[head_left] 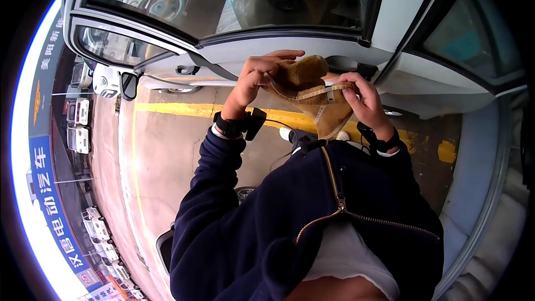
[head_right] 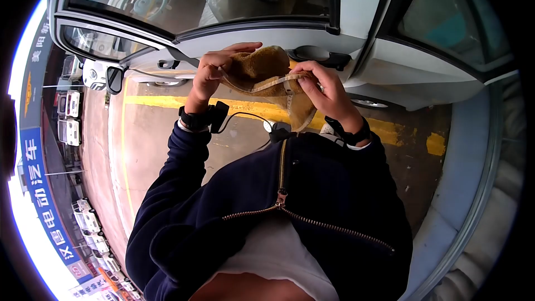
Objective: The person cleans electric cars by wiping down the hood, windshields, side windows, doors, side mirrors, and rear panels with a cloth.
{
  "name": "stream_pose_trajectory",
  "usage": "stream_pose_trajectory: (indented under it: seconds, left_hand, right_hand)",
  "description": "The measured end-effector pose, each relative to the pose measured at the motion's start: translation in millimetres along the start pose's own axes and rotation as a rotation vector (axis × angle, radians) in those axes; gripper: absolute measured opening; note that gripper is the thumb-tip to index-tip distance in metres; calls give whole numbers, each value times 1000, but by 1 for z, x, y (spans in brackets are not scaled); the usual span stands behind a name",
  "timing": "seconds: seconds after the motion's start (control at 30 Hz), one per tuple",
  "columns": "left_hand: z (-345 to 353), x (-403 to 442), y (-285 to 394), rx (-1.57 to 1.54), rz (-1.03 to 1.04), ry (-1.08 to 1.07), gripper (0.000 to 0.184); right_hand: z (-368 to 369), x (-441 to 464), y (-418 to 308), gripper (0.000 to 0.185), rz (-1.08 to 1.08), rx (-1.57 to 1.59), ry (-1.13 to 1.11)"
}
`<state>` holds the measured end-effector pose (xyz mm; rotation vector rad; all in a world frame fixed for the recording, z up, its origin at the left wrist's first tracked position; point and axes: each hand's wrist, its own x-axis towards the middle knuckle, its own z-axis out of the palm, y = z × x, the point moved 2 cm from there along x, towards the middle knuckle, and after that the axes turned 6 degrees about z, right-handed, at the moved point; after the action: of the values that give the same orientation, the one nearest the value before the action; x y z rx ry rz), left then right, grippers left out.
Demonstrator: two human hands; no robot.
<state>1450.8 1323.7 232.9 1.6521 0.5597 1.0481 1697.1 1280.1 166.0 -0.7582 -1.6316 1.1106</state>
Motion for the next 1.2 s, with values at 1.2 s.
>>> stream_pose_trajectory:
  seconds: [1.2]
  left_hand:
    - [2, -68, -42, 450, -121, -243, 43]
  right_hand:
    - [15, 6, 17, 49, 324, -379, 39]
